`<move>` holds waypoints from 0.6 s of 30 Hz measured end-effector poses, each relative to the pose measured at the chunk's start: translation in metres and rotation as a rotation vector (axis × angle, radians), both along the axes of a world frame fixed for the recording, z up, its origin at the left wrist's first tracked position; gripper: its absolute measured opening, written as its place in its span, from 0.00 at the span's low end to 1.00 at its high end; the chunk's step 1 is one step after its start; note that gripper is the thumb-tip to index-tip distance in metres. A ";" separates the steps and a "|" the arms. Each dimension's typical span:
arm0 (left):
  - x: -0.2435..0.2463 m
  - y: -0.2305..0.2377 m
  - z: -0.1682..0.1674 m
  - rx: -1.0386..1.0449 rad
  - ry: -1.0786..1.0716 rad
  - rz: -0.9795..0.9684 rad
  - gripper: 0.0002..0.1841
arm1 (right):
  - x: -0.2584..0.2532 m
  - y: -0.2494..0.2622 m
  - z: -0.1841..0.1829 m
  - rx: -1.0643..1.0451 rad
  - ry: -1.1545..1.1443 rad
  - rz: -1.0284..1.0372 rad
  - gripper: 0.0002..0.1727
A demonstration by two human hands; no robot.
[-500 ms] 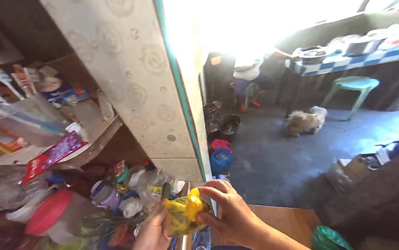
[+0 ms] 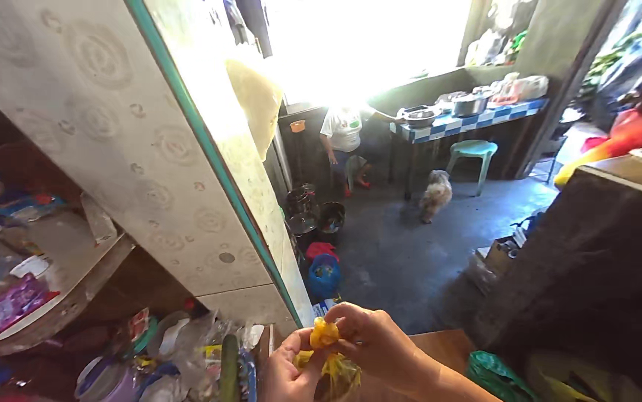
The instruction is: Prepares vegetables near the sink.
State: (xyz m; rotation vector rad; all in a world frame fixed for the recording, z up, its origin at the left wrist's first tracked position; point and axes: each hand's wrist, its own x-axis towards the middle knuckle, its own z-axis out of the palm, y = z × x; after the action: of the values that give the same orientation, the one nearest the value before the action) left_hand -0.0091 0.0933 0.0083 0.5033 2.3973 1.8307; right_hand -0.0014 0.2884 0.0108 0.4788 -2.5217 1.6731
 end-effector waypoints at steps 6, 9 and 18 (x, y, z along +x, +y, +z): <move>0.003 0.018 0.009 0.130 -0.205 -0.129 0.12 | 0.011 0.021 0.016 0.184 -0.154 -0.086 0.18; -0.003 0.029 -0.004 -0.103 -0.017 -0.031 0.14 | 0.017 0.032 0.018 0.097 -0.256 -0.040 0.19; -0.011 0.043 -0.015 -0.276 0.046 0.080 0.08 | 0.039 0.065 0.020 0.161 -0.370 -0.108 0.12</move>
State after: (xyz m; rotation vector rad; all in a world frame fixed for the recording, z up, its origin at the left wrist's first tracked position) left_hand -0.0199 0.1362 -0.0066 0.4325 2.6790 1.4931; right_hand 0.0371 0.3533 0.0312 0.0384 -2.8930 1.6567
